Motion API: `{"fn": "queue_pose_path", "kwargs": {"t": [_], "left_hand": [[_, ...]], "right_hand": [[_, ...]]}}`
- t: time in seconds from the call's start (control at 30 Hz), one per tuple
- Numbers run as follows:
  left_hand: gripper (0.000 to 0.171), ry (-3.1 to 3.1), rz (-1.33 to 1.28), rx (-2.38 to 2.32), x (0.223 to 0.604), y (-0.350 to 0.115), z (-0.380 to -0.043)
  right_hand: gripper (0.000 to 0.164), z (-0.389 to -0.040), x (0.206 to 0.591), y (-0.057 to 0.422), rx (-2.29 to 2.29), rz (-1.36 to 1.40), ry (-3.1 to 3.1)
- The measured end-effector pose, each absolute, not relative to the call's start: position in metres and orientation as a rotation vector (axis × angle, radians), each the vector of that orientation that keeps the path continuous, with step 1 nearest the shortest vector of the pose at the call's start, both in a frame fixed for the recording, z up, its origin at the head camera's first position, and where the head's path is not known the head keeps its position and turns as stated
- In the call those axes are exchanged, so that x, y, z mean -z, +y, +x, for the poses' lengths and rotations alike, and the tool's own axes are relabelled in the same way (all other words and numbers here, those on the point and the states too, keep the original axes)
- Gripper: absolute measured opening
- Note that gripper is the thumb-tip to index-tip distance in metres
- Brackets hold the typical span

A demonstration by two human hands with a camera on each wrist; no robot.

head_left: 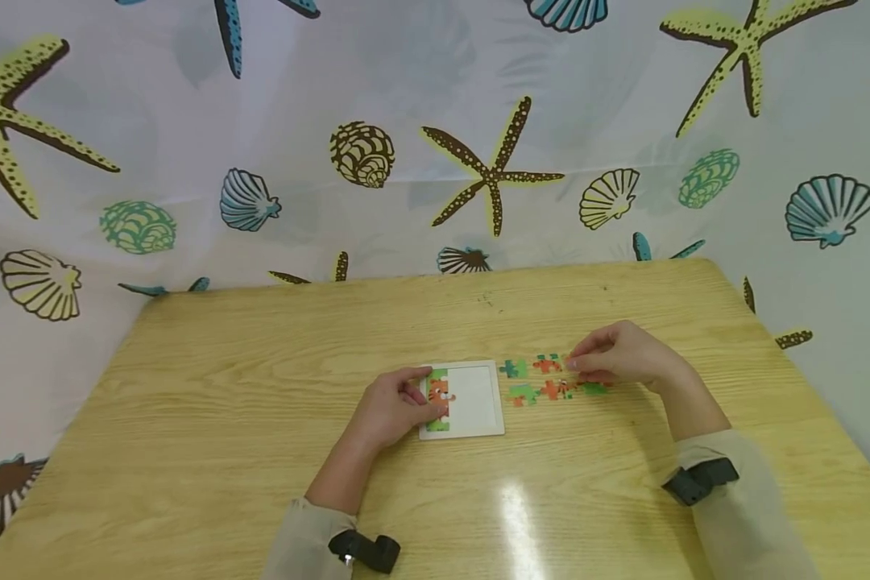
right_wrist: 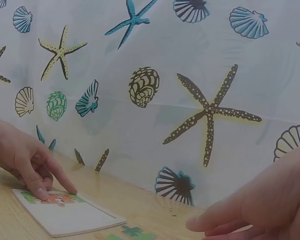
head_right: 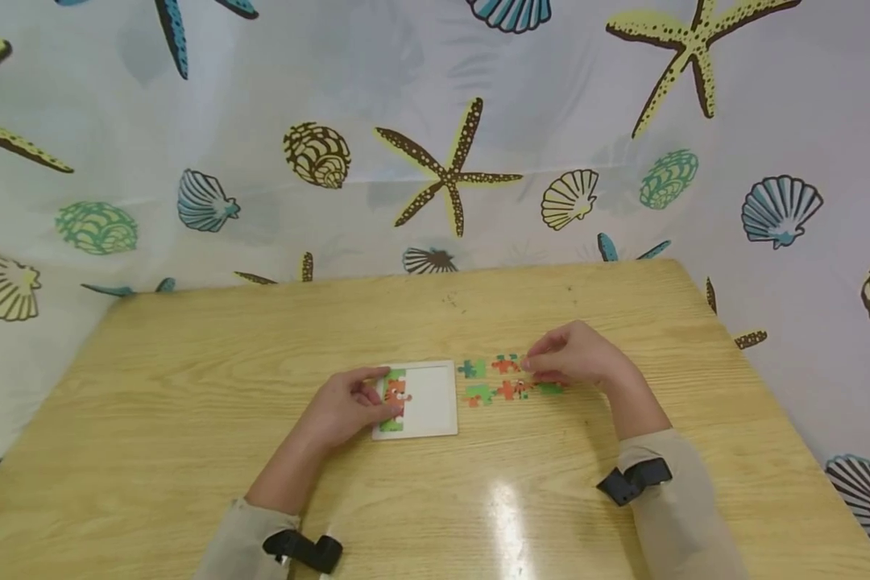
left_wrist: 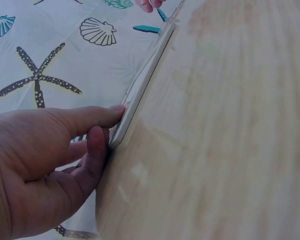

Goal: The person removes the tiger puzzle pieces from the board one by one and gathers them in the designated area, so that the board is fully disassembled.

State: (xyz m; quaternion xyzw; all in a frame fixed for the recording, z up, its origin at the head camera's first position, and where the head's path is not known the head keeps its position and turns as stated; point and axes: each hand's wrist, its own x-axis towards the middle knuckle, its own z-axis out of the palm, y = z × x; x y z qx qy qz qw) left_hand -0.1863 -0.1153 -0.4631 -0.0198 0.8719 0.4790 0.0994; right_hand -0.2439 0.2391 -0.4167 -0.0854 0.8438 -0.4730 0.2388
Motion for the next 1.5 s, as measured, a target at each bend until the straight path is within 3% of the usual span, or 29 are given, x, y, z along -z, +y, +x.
{"fn": "queue_pose_path", "kwargs": {"t": [0.5, 1.5], "left_hand": [[0.06, 2.576, -0.036, -1.439, 0.463, -0.119, -0.186], [0.06, 2.563, -0.03, -1.46, 0.463, -0.119, -0.187]], "right_hand": [[0.044, -0.243, 0.428, 0.217, 1.419, -0.291, 2.216], [0.035, -0.244, 0.425, 0.175, 1.368, -0.364, 2.244]]}}
